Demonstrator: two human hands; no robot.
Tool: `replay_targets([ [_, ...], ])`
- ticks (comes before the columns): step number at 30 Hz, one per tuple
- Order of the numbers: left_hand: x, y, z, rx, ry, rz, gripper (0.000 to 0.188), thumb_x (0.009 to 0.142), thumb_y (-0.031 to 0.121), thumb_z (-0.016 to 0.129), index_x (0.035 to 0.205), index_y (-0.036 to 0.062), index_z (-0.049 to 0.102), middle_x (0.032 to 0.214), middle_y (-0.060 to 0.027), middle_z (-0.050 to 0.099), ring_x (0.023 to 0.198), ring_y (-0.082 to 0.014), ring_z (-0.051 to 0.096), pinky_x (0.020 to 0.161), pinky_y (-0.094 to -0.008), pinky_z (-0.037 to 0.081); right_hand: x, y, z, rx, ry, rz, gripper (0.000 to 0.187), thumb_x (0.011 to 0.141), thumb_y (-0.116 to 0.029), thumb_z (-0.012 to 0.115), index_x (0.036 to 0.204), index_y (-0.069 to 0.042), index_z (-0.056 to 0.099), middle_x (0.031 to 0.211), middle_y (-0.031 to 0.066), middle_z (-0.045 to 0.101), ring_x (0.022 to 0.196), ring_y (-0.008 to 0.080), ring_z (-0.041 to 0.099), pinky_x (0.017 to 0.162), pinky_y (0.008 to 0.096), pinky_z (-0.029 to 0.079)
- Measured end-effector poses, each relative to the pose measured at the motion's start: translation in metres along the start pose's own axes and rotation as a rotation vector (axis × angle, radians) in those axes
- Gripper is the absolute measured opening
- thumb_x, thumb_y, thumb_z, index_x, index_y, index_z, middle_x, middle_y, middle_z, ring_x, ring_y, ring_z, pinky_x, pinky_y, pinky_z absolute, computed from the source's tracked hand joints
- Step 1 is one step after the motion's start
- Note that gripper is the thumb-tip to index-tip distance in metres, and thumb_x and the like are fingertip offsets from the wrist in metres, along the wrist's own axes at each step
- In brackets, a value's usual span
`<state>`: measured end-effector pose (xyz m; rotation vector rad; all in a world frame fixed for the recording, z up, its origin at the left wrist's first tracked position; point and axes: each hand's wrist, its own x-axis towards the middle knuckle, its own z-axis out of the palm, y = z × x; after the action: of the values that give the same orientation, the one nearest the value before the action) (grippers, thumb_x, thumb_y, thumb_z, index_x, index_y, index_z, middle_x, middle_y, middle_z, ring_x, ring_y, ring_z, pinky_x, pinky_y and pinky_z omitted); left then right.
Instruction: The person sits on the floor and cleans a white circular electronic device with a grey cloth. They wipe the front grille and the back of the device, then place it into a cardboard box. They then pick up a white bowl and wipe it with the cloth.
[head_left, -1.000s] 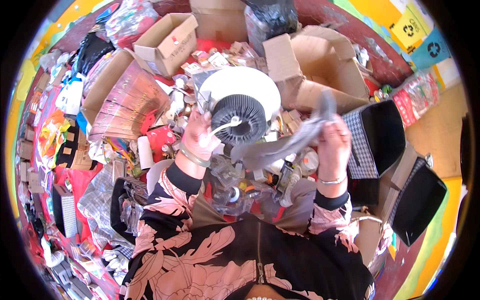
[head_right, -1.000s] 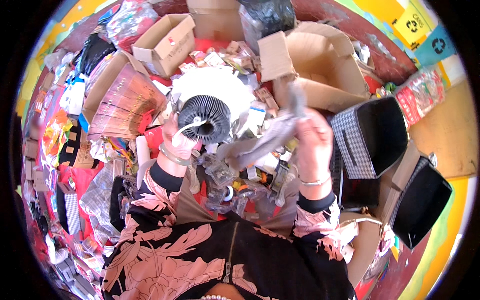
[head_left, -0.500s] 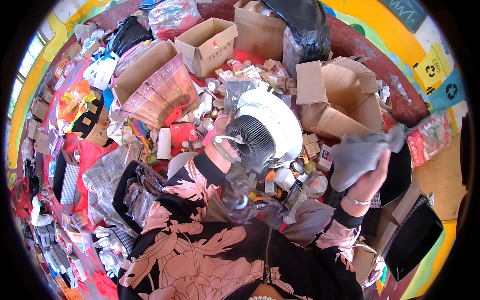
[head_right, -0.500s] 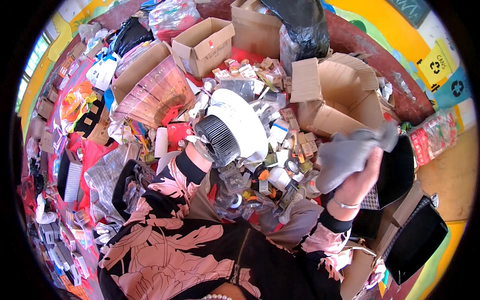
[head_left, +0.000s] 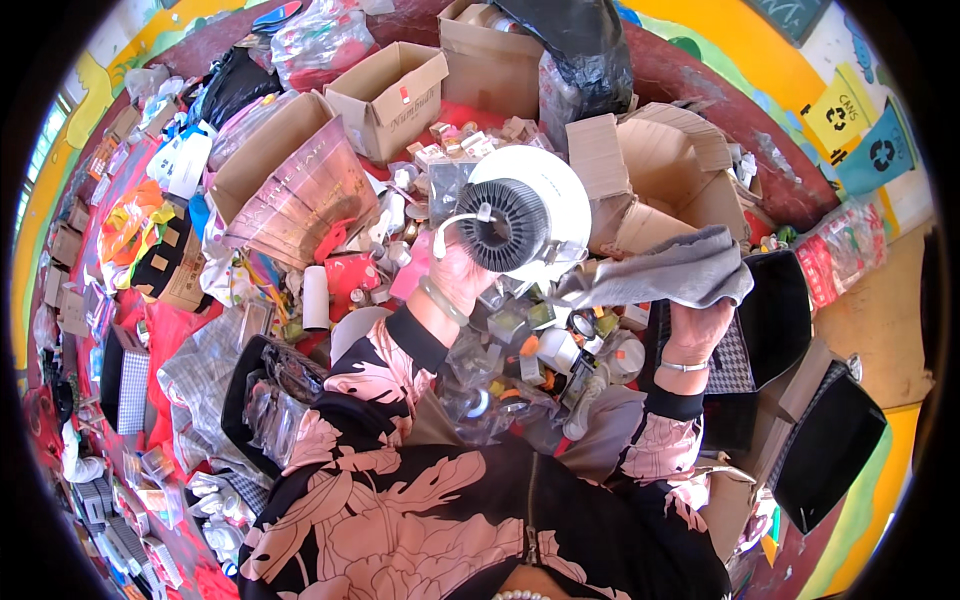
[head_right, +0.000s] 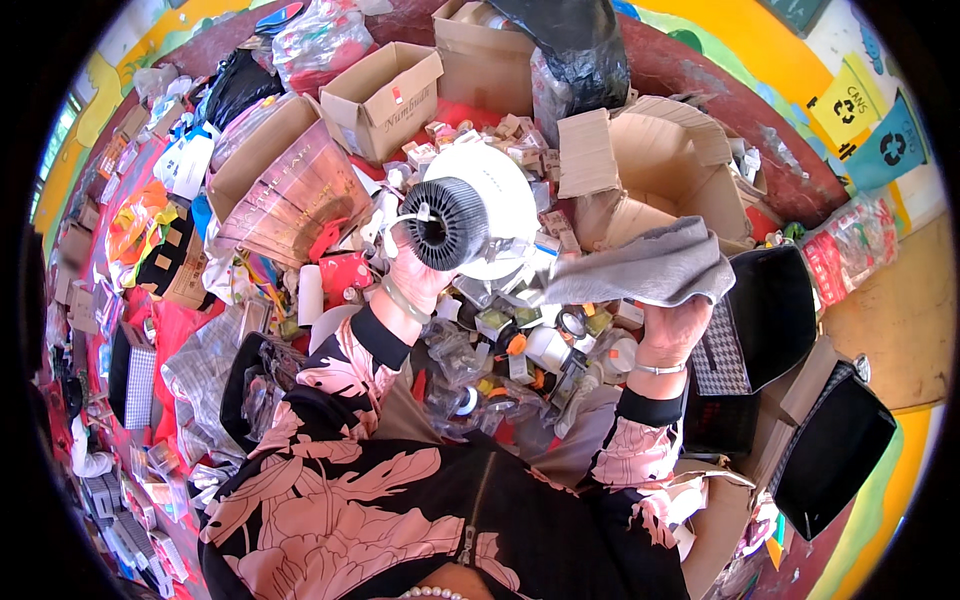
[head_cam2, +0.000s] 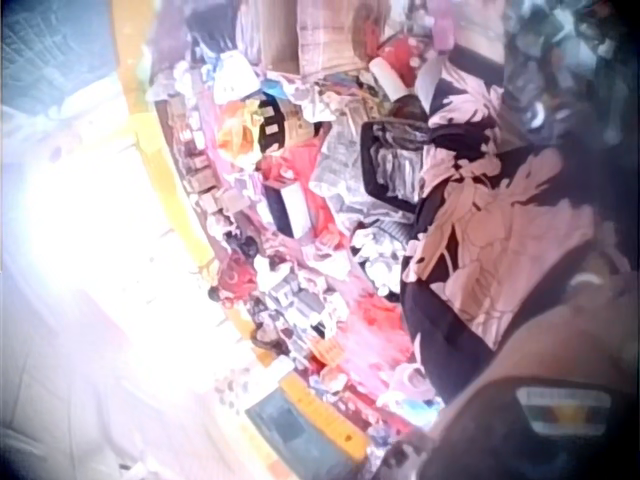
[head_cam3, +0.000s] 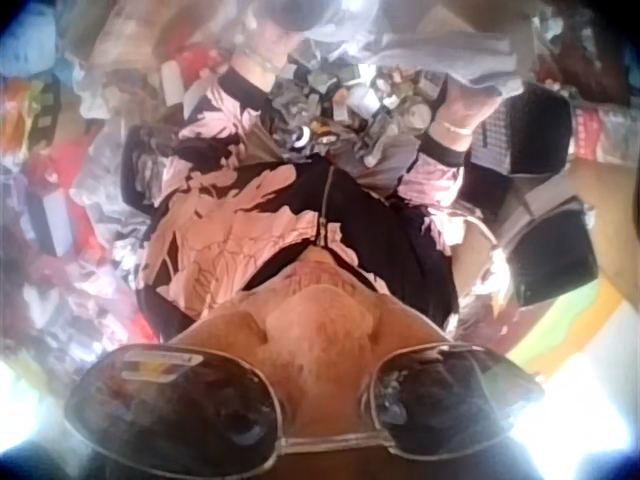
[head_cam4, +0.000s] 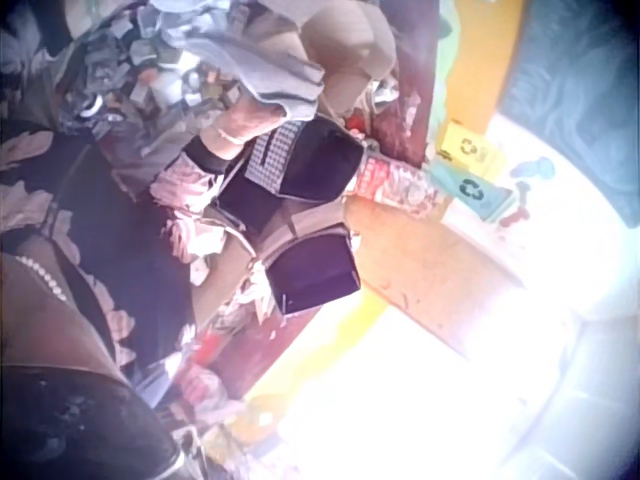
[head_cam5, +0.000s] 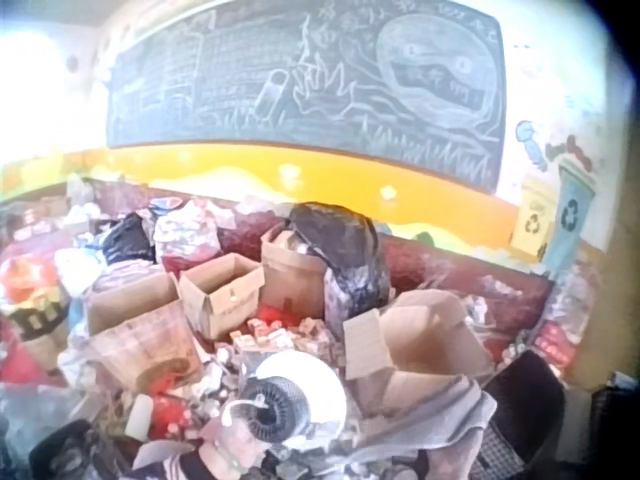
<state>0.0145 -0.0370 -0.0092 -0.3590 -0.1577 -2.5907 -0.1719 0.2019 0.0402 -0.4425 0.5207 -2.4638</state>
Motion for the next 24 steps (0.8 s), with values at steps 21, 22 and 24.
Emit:
replay_targets([
  [21,0.028,-0.031,0.013,-0.111,0.320,0.120,0.033,0.089,0.024,0.052,0.116,0.0048,0.050,0.117,-0.0092,0.057,0.108,-0.0238,0.054,0.097,-0.0452,0.042,-0.006,0.112,0.003,-0.282,0.071,0.040,0.032,0.092,-0.023,0.049,0.116,-0.002,0.050,0.115,0.0074,0.055,0.106,0.0190,0.052,0.092,0.0327,0.041],
  [22,0.029,-0.032,0.014,-0.081,0.311,0.136,0.035,0.089,0.025,0.052,0.117,0.0046,0.049,0.118,-0.0091,0.056,0.109,-0.0237,0.053,0.097,-0.0446,0.042,-0.010,0.121,0.009,-0.286,0.094,0.102,0.033,0.091,-0.022,0.049,0.118,-0.002,0.048,0.116,0.0075,0.054,0.106,0.0196,0.052,0.093,0.0329,0.041],
  [24,0.031,-0.034,0.017,-0.022,0.292,0.164,0.037,0.090,0.027,0.051,0.119,0.0042,0.048,0.120,-0.0090,0.054,0.110,-0.0234,0.052,0.098,-0.0434,0.041,-0.017,0.133,0.012,-0.306,0.198,0.237,0.032,0.092,-0.020,0.048,0.119,-0.002,0.048,0.117,0.0066,0.054,0.106,0.0184,0.052,0.094,0.0322,0.041],
])
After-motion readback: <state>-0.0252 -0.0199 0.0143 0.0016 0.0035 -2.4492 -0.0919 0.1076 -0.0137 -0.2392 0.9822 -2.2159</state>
